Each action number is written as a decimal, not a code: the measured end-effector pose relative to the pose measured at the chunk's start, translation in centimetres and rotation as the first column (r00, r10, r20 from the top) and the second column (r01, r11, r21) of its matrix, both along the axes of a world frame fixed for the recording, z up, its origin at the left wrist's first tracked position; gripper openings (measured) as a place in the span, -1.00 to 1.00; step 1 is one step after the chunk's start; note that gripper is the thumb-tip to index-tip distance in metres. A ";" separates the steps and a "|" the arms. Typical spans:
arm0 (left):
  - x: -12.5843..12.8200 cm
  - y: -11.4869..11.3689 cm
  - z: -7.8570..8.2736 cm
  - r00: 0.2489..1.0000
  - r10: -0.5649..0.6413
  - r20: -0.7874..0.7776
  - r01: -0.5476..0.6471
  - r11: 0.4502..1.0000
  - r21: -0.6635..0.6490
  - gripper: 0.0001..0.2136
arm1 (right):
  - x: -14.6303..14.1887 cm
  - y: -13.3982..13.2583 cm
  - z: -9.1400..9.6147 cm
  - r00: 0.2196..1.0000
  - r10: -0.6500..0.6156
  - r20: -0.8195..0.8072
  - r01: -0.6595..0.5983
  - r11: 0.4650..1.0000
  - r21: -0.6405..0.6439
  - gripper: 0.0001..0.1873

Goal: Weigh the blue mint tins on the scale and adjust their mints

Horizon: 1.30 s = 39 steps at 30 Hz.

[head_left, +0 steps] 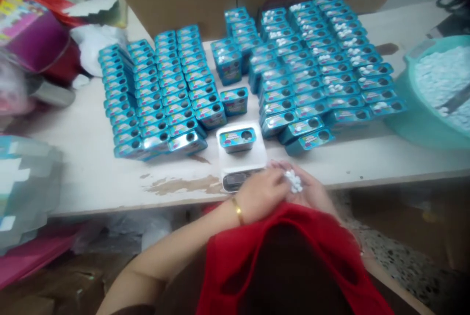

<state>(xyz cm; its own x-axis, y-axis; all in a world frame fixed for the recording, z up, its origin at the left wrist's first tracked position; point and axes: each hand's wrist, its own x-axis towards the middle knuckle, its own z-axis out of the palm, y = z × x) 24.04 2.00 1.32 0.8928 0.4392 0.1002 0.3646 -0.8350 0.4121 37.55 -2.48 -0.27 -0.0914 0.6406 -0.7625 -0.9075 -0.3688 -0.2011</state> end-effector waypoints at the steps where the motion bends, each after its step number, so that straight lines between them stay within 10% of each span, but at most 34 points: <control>1: 0.7 -0.2 -0.3 1.000 -0.013 -0.025 0.014 1.000 0.011 -0.76 | 0.2 -0.3 -0.1 1.000 0.006 0.026 -0.006 1.000 -0.017 -0.82; 14: 1.3 -1.1 -1.7 0.989 -0.113 -0.098 0.112 0.993 -0.023 -0.79 | 0.6 -1.8 -1.2 0.949 0.078 0.307 -0.047 0.993 -0.106 -0.86; 21: 0.2 0.1 -0.6 0.989 -0.134 0.067 0.129 0.989 0.073 -0.78 | -0.1 -0.7 -0.2 0.997 0.065 -0.039 -0.069 0.991 -0.111 -0.86; 27: -4.2 6.5 4.9 0.954 0.301 -0.020 -0.290 0.935 0.205 -0.51 | -0.7 0.3 0.0 0.993 -0.067 -0.094 0.068 0.998 0.008 -0.91; 33: -5.0 13.5 8.3 0.962 0.195 -0.191 -0.149 0.961 0.232 -0.73 | -0.2 1.1 0.4 0.988 -0.100 -0.115 0.095 0.994 -0.046 -0.92; 39: -2.9 23.0 9.8 0.917 0.399 0.017 -0.364 0.816 0.449 -0.69 | 0.7 1.4 0.4 0.981 -0.170 -0.091 0.168 0.985 -0.033 -0.83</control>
